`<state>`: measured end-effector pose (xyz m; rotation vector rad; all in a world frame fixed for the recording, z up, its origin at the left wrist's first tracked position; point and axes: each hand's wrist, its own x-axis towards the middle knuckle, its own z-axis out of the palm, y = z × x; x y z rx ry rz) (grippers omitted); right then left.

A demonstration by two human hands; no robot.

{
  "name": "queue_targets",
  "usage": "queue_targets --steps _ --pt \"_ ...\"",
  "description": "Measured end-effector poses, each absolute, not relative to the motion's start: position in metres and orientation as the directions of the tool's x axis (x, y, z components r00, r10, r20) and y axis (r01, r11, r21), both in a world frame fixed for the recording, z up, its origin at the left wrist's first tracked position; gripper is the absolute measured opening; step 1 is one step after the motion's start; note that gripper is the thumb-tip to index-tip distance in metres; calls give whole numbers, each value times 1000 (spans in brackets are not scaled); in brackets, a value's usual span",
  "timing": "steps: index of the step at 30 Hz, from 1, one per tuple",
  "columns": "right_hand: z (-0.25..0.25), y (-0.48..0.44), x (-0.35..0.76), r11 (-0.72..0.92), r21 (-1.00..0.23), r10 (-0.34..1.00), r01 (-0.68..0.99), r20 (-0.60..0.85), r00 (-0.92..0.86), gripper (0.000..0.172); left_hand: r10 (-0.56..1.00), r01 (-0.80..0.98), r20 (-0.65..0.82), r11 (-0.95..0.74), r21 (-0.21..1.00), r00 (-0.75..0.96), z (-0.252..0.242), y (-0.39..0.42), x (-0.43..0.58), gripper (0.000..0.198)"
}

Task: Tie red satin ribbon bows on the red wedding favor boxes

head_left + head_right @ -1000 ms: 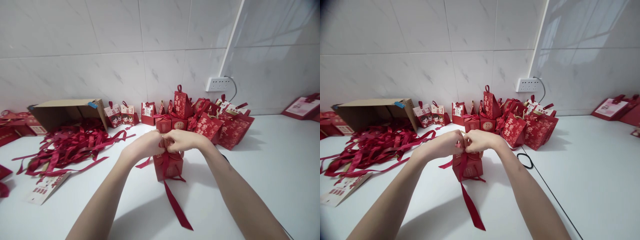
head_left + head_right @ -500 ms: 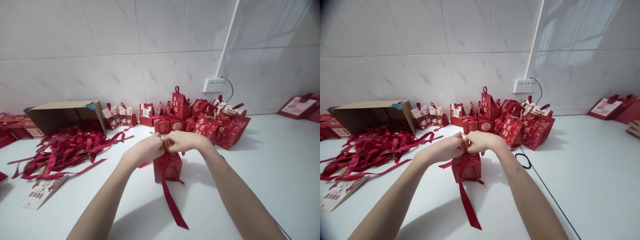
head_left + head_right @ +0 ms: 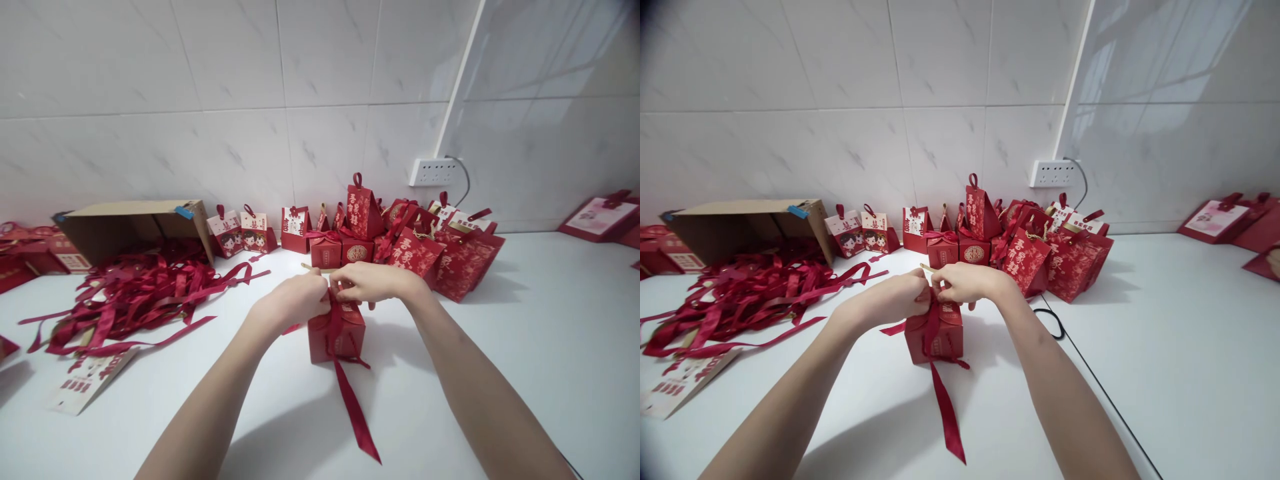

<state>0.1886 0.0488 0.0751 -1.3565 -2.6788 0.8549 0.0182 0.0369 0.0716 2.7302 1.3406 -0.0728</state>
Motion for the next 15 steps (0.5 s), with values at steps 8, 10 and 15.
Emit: queue_targets --steps 8,10,15 --pt "78 46 188 412 -501 788 761 -224 -573 16 756 758 -42 -651 42 653 71 39 18 17" --pt "78 46 188 415 -502 783 759 -228 -579 13 764 766 -54 -642 37 643 72 39 17 17" --pt "79 45 189 401 -509 788 761 -232 -570 14 742 743 -39 -666 61 669 71 41 14 16"
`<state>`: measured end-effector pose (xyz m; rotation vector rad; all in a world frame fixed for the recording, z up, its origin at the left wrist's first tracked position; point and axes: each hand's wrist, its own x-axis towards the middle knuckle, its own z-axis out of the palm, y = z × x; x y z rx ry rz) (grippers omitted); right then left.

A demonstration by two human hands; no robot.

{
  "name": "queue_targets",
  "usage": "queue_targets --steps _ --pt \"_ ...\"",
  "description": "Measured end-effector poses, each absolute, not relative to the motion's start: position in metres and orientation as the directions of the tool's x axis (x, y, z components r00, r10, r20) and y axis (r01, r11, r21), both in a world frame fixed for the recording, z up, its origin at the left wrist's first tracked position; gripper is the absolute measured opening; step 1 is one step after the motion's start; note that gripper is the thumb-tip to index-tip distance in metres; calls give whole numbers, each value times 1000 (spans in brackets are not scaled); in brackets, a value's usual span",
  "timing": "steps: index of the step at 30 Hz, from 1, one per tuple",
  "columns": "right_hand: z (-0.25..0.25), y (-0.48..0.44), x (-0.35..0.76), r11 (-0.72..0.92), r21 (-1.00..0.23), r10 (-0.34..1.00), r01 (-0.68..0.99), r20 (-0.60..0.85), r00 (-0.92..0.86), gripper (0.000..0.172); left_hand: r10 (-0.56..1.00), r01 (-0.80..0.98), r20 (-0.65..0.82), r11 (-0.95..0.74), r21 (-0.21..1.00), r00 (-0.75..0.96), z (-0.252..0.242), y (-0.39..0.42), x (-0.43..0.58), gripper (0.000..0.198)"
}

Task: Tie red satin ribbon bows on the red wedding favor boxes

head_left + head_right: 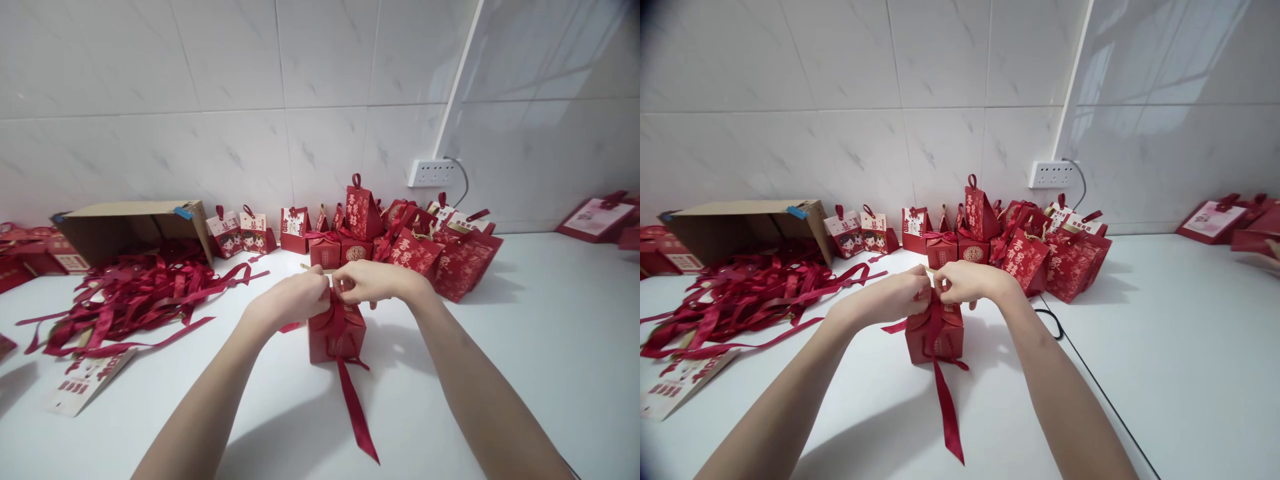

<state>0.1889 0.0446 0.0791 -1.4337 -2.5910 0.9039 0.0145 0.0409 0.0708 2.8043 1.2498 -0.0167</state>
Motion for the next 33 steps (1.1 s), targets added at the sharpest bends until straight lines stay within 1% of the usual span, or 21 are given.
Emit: queue_targets --steps 4,7,10,12,17,19,23,25,29,31,33 --pt "79 44 188 406 -506 787 761 -230 -573 19 742 743 -41 -667 62 669 70 41 14 15" --pt "80 43 188 394 -511 796 764 -226 -562 16 759 761 -53 -646 58 649 71 40 15 17" --pt "81 42 187 402 -541 780 738 -220 -586 16 751 753 -55 -654 77 658 71 40 16 18" --pt "80 42 186 400 -539 774 741 -234 -588 14 747 749 -56 -658 82 663 71 40 15 18" --pt "78 44 186 371 -522 787 768 -263 -558 8 767 771 -74 -635 47 637 71 39 15 19" --pt "78 45 187 385 -527 780 757 -252 -572 8 775 778 -70 -627 52 629 72 39 16 16" --pt "79 45 189 462 -547 744 698 -189 -641 9 776 774 -44 -622 116 630 74 39 18 13" --pt "79 45 190 475 -549 735 688 -183 -653 8 774 773 -55 -623 117 631 75 38 19 14" --pt "80 44 193 401 -552 769 731 -230 -596 8 786 793 -106 -604 80 609 76 38 19 16" --pt "81 43 192 358 -541 796 761 -249 -552 10 789 794 -84 -604 75 608 75 39 18 15" --pt "82 42 190 348 -530 806 773 -252 -535 14 773 773 -40 -629 84 633 74 40 17 15"
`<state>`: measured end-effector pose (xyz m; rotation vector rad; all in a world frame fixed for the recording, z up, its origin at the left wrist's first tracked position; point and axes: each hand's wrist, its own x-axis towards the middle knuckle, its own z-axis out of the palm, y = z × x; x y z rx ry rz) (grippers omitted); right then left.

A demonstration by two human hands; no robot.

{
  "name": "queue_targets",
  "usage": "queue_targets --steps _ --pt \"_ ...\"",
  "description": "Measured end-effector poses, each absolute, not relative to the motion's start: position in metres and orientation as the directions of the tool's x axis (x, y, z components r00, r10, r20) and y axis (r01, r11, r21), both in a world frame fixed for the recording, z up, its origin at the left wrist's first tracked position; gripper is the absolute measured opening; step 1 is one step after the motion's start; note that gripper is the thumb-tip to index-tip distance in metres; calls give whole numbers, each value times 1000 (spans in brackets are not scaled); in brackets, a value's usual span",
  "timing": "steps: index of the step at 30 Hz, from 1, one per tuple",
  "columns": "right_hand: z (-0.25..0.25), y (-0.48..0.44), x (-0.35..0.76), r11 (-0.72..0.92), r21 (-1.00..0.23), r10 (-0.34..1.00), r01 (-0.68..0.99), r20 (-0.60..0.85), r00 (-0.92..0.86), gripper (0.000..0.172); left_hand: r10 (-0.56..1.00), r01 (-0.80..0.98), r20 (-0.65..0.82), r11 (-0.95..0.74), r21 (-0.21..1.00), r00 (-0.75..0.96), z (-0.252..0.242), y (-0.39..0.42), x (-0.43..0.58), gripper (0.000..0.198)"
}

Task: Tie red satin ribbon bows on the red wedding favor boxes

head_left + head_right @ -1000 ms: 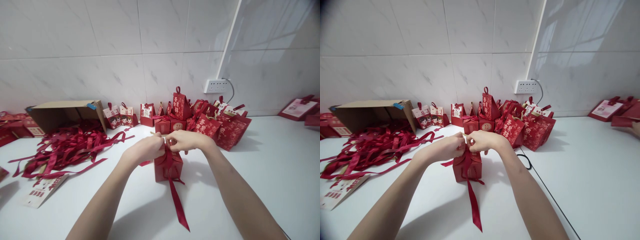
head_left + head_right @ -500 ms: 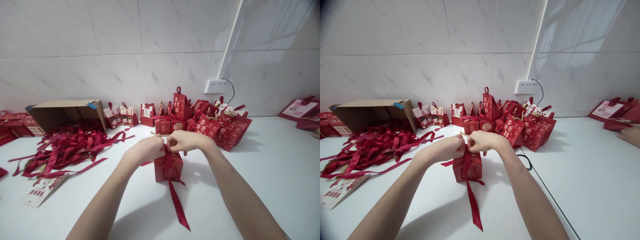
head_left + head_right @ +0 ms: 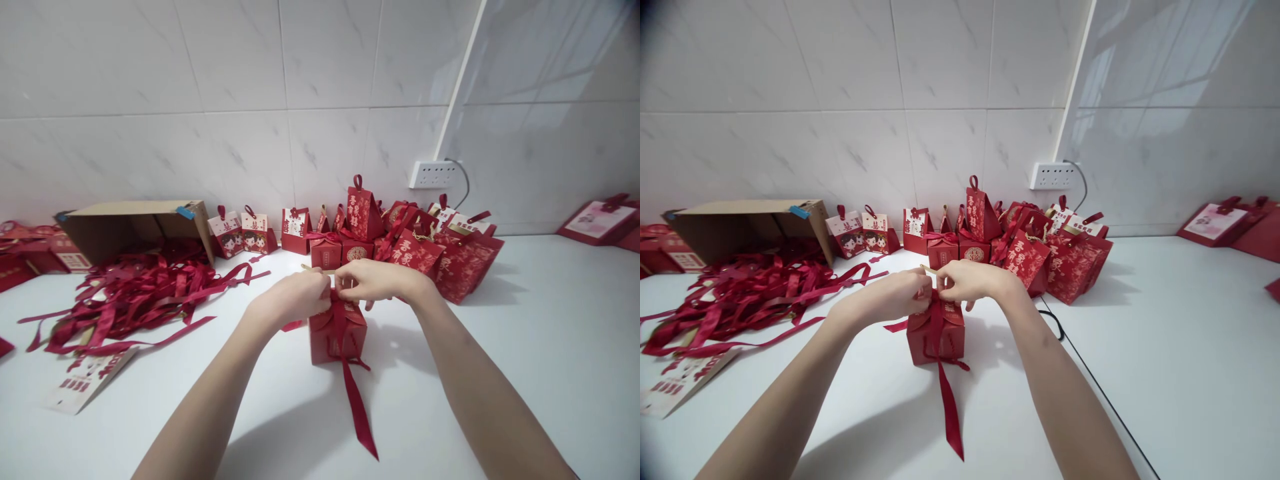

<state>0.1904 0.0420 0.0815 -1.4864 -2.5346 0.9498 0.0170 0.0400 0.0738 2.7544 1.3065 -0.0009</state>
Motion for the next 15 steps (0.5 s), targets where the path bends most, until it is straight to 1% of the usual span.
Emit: queue_targets --steps 2,4,6,10,15 --pt "82 42 188 366 -520 798 772 -251 -548 16 745 741 -4 -664 103 667 73 41 16 14" --pt "82 42 188 382 -508 791 772 -253 -557 13 739 734 9 -671 107 674 73 42 15 11" --pt "83 41 188 363 -502 802 785 -262 -538 9 760 758 0 -647 84 650 73 42 14 9" --pt "85 39 190 312 -525 825 792 -263 -500 9 786 787 -40 -615 53 617 73 42 12 10" --pt "82 41 188 400 -533 783 746 -224 -580 12 776 776 -36 -625 83 630 75 42 11 10"
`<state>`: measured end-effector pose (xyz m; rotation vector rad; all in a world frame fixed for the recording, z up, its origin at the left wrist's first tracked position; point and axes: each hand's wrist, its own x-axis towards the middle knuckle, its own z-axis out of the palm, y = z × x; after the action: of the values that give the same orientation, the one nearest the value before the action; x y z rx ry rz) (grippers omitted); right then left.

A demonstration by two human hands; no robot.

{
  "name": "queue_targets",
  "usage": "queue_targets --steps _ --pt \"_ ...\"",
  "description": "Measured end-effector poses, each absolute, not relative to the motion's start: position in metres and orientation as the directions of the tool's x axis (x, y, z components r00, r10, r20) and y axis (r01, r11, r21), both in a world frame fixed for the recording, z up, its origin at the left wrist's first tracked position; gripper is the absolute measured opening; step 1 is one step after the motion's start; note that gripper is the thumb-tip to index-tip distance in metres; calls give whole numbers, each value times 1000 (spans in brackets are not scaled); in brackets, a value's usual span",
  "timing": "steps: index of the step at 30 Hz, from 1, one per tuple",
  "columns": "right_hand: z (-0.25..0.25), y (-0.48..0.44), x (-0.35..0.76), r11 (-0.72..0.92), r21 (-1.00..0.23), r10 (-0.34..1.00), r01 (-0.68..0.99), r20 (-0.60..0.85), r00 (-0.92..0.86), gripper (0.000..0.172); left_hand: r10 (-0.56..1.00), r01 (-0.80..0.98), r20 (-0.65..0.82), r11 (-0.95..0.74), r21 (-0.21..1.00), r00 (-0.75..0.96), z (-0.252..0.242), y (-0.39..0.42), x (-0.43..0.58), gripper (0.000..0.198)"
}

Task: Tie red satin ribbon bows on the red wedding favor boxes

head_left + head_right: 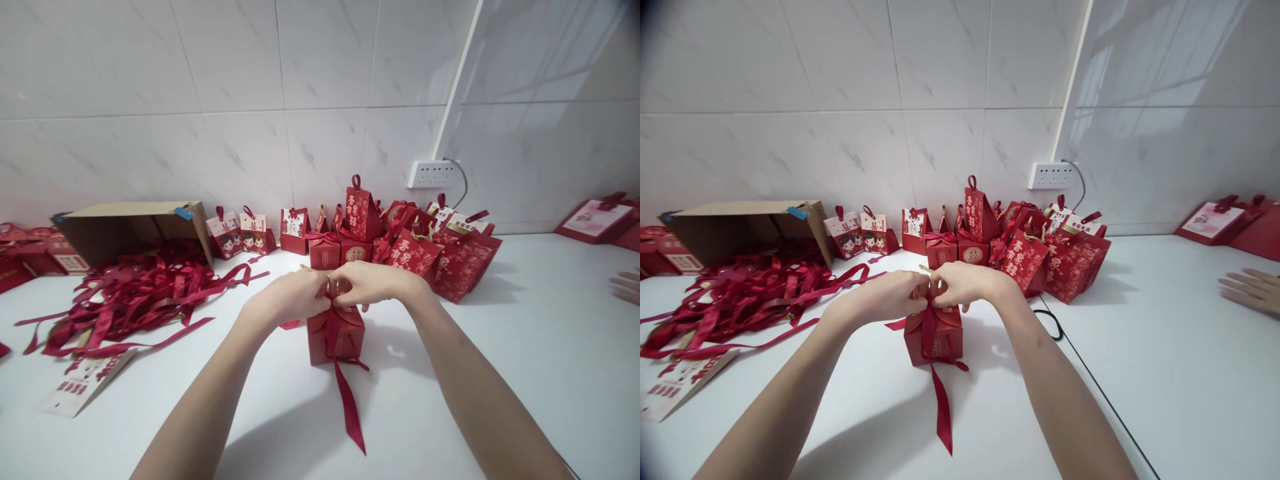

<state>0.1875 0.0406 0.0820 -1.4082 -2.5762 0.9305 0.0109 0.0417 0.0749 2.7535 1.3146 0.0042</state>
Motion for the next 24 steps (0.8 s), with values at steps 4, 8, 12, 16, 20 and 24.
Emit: queue_targets --steps 4,8,12,16,20,24 --pt "81 42 191 380 -552 798 742 -211 -565 8 786 786 -34 -616 50 617 77 41 11 9" --pt "81 42 192 372 -572 798 731 -205 -567 15 793 795 -57 -603 60 606 75 40 12 12" --pt "79 43 187 377 -552 772 744 -257 -581 14 781 783 -70 -613 107 621 71 42 13 15" --pt "81 41 188 359 -570 799 739 -222 -559 7 779 780 -44 -623 58 625 71 42 13 15" --pt "83 40 191 314 -631 790 709 -240 -564 10 830 830 15 -557 -32 557 73 39 17 20" --pt "79 43 190 320 -638 758 700 -270 -593 8 870 876 106 -471 -106 481 77 38 21 24"
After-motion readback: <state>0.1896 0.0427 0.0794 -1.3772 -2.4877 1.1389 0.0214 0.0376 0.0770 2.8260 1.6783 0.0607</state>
